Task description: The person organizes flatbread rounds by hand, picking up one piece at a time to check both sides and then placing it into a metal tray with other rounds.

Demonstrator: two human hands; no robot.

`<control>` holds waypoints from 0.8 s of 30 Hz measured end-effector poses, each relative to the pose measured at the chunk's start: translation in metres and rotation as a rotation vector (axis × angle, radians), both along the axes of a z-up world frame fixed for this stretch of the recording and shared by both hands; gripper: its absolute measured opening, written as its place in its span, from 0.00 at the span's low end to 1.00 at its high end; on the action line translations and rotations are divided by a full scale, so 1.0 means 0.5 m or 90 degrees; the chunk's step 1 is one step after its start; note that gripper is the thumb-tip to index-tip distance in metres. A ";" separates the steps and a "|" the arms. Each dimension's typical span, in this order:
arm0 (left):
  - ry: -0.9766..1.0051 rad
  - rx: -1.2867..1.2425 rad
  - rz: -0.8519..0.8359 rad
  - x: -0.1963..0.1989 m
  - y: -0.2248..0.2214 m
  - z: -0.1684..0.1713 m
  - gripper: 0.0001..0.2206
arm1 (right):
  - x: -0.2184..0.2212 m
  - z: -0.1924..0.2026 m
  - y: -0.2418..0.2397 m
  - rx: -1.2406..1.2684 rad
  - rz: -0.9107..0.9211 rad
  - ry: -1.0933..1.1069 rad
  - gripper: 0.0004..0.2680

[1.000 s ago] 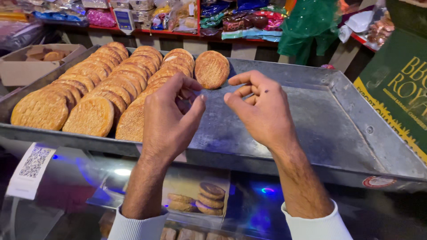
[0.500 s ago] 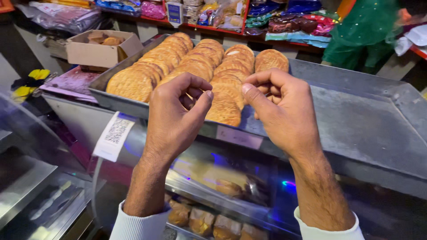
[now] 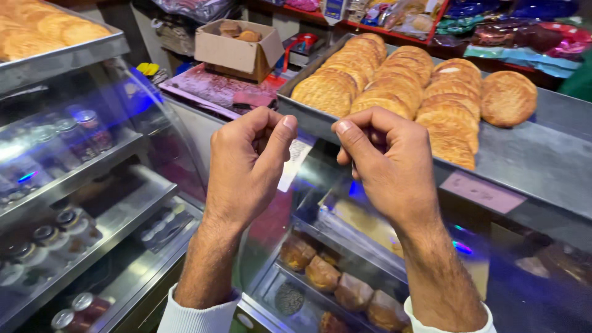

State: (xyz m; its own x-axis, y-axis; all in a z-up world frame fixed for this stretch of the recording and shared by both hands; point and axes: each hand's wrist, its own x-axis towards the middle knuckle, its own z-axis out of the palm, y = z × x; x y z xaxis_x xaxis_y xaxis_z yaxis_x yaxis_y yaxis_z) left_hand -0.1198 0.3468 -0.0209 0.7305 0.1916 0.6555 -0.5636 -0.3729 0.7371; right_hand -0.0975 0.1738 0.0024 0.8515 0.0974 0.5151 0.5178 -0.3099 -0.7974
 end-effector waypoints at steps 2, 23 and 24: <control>0.005 0.026 0.048 -0.017 0.053 -0.010 0.15 | -0.003 -0.007 0.048 -0.014 0.020 -0.014 0.05; 0.071 -0.013 0.418 -0.194 0.404 -0.039 0.20 | -0.029 -0.017 0.467 -0.009 0.284 -0.018 0.11; 0.098 -0.036 0.442 -0.196 0.417 -0.038 0.20 | -0.023 -0.020 0.487 -0.015 0.295 -0.024 0.11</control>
State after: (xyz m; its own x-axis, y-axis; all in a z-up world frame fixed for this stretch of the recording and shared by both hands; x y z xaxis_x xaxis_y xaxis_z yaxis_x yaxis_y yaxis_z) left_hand -0.2179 0.5552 -0.0400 0.5109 0.6767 0.5301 -0.0978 -0.5669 0.8180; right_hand -0.1088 0.4174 -0.0073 0.6961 0.4752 0.5383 0.6344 -0.0560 -0.7710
